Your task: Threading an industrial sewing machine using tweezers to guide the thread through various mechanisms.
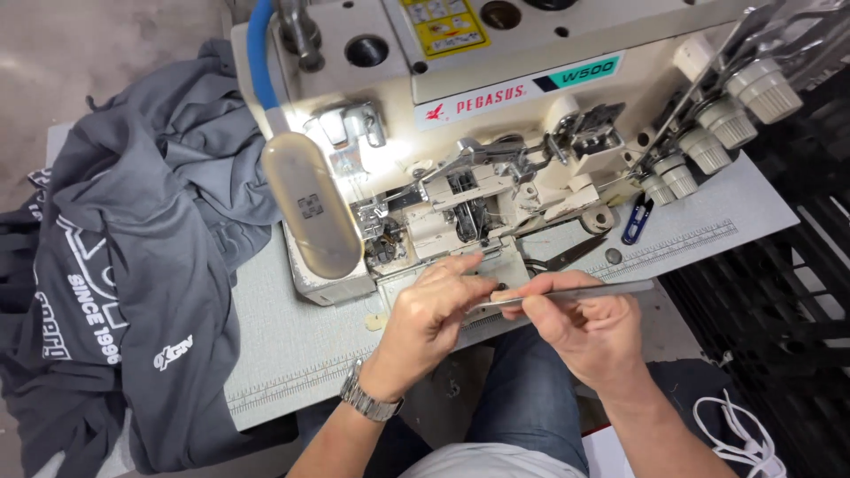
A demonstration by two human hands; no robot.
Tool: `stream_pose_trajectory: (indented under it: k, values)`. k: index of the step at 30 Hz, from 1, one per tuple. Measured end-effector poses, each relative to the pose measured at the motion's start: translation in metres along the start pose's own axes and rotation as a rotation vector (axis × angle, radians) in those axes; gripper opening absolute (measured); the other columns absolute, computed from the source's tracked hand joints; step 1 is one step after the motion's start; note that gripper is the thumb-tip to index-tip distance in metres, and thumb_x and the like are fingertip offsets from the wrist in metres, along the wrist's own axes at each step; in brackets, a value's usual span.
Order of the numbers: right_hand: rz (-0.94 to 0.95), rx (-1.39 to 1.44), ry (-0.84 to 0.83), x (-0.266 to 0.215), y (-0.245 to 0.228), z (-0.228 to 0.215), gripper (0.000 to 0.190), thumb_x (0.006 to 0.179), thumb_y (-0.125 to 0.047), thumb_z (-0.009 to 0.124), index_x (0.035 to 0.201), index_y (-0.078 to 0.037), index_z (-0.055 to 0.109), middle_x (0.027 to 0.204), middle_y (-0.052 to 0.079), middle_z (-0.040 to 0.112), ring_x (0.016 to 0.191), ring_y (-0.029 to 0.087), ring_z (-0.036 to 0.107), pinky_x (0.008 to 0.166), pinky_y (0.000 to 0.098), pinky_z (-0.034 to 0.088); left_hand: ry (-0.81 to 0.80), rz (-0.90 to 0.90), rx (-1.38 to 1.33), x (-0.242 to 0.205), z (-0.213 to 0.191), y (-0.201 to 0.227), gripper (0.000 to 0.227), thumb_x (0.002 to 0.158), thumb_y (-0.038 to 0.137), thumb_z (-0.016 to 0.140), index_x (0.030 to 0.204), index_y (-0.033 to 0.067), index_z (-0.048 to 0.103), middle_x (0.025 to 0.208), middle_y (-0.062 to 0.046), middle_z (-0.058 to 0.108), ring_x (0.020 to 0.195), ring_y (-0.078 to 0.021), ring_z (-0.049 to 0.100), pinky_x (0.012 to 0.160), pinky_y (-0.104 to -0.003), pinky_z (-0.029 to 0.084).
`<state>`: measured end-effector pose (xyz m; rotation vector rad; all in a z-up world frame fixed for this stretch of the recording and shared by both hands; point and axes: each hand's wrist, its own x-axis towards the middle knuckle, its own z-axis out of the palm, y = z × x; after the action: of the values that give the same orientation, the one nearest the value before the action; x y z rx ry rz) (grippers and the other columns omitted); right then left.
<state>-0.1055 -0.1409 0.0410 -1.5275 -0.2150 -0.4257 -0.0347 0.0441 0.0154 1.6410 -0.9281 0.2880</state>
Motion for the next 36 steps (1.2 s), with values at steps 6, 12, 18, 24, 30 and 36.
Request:
stream_pose_trajectory:
  k: [6, 12, 18, 24, 30, 36]
  values:
    - [-0.041, 0.02, 0.02, 0.015, -0.014, -0.014, 0.015, 0.097, -0.01, 0.061, 0.1, 0.005, 0.063, 0.101, 0.026, 0.078, 0.102, 0.03, 0.078, 0.094, 0.044, 0.063, 0.069, -0.144, -0.322, 0.022, -0.02, 0.015, 0.011, 0.095, 0.007, 0.068, 0.096, 0.0042, 0.079, 0.078, -0.01, 0.078, 0.081, -0.0211, 0.075, 0.096, -0.049, 0.058]
    - [-0.214, -0.227, -0.391, 0.062, -0.001, -0.014, 0.046, 0.091, 0.017, 0.035, 0.124, 0.004, 0.064, 0.133, 0.025, 0.066, 0.124, 0.037, 0.064, 0.094, 0.0473, 0.056, 0.13, -0.241, -0.5, 0.028, -0.019, 0.027, 0.013, 0.095, 0.004, 0.067, 0.095, -0.0052, 0.076, 0.076, -0.018, 0.076, 0.068, -0.0187, 0.072, 0.072, -0.038, 0.063]
    - [0.076, -0.407, -0.631, 0.077, 0.005, -0.014, 0.019, 0.102, 0.001, 0.048, 0.109, 0.004, 0.066, 0.093, 0.029, 0.073, 0.086, 0.045, 0.075, 0.078, 0.0566, 0.058, -0.041, 0.034, 0.094, 0.045, -0.038, 0.045, 0.018, 0.099, 0.002, 0.058, 0.097, 0.0042, 0.076, 0.08, -0.011, 0.074, 0.059, -0.0287, 0.067, 0.058, -0.034, 0.057]
    - [-0.307, -0.442, -0.235, 0.073, 0.032, -0.028, 0.015, 0.095, -0.004, 0.069, 0.106, -0.01, 0.076, 0.06, 0.001, 0.057, 0.05, 0.008, 0.048, 0.046, 0.0269, 0.045, -0.126, 0.429, 0.878, 0.028, -0.046, 0.004, 0.011, 0.101, 0.008, 0.06, 0.107, 0.0082, 0.069, 0.094, -0.011, 0.062, 0.072, -0.0264, 0.058, 0.061, -0.036, 0.049]
    - [-0.739, -0.764, -0.146, 0.064, 0.045, -0.036, 0.026, 0.097, 0.001, 0.059, 0.109, -0.012, 0.078, 0.076, -0.001, 0.062, 0.042, 0.014, 0.047, 0.046, 0.0269, 0.05, -0.115, 0.593, 0.94, 0.034, -0.041, 0.0, 0.015, 0.103, 0.01, 0.06, 0.112, 0.0076, 0.071, 0.075, -0.006, 0.055, 0.064, -0.0214, 0.055, 0.059, -0.029, 0.049]
    - [-1.028, -1.018, -0.199, 0.066, 0.048, -0.04, 0.025, 0.105, -0.006, 0.051, 0.112, -0.006, 0.075, 0.084, 0.006, 0.06, 0.053, 0.015, 0.055, 0.05, 0.0264, 0.051, -0.098, 0.651, 1.078, 0.031, -0.035, -0.032, 0.013, 0.1, 0.01, 0.061, 0.107, 0.0082, 0.072, 0.072, -0.004, 0.054, 0.06, -0.0189, 0.054, 0.055, -0.03, 0.049]
